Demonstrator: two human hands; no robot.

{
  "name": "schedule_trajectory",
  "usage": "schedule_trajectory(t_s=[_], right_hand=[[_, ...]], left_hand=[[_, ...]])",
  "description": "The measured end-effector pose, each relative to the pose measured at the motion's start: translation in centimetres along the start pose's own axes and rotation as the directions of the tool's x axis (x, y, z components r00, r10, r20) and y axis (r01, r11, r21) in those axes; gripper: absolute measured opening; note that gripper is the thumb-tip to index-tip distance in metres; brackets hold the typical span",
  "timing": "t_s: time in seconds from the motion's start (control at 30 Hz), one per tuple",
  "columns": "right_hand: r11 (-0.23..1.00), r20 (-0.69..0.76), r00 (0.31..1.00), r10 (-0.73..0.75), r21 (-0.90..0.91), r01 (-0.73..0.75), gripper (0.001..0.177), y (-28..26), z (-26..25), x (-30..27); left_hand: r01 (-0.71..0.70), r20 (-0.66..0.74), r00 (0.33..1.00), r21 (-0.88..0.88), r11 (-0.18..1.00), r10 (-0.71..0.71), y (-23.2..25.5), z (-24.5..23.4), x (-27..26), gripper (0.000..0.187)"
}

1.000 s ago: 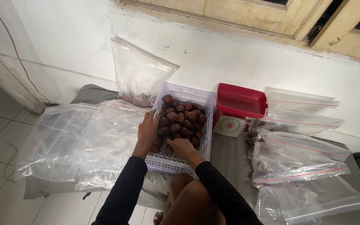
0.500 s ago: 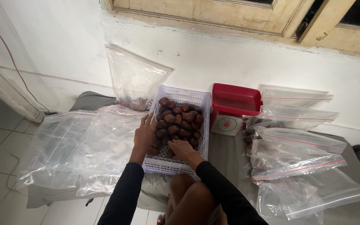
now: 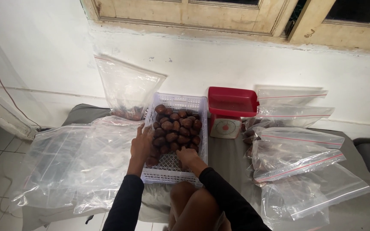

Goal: Packing small brown fruits into plastic zip-lock bags after weighing them on a scale.

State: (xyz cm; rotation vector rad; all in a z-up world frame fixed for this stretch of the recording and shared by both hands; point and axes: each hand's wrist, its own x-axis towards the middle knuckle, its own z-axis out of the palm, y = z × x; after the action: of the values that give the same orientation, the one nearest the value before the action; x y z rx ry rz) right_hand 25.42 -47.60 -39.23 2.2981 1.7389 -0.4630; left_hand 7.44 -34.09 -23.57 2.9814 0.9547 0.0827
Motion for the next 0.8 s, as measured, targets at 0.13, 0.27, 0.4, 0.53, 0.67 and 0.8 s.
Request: schedule_trajectory(t_s=[0.13, 0.27, 0.4, 0.53, 0.67, 0.8], right_hand=[[0.988, 0.077, 0.997, -0.017, 0.153, 0.005, 0.108, 0.8, -2.2, -2.5], [0.957, 0.124, 0.992, -0.028, 0.290, -0.009, 0.109, 0.1, -6.2, -5.6], [0.914, 0.209, 0.977, -0.053, 0.405, -0.037, 0.112, -0.3, -7.9, -7.0], [0.891, 0.171, 0.983, -0.065, 0.454, -0.020, 0.101, -0.3, -8.2, -7.4], [0.892, 0.114, 0.990, -0.085, 0.450, 0.025, 0.085, -0.4, -8.7, -7.2], [0.873, 0.047, 0.993, -0.107, 0.483, 0.071, 0.075, -0.2, -7.6, -7.3]], left_hand=[[-0.002, 0.036, 0.999, 0.022, 1.000, 0.001, 0.7, -1.8, -0.8, 0.044], [0.020, 0.033, 0.999, -0.007, 1.000, -0.020, 1.0, -3.2, -1.4, 0.040], [0.024, 0.035, 0.999, -0.014, 1.000, -0.023, 1.0, -3.1, -1.4, 0.036], [0.016, 0.039, 0.999, -0.003, 1.000, -0.016, 1.0, -3.2, -1.5, 0.032], [0.008, 0.030, 1.000, -0.007, 1.000, -0.007, 1.0, -3.3, -1.5, 0.032], [0.009, 0.054, 0.999, -0.012, 1.000, -0.008, 1.4, -3.8, -2.4, 0.027]])
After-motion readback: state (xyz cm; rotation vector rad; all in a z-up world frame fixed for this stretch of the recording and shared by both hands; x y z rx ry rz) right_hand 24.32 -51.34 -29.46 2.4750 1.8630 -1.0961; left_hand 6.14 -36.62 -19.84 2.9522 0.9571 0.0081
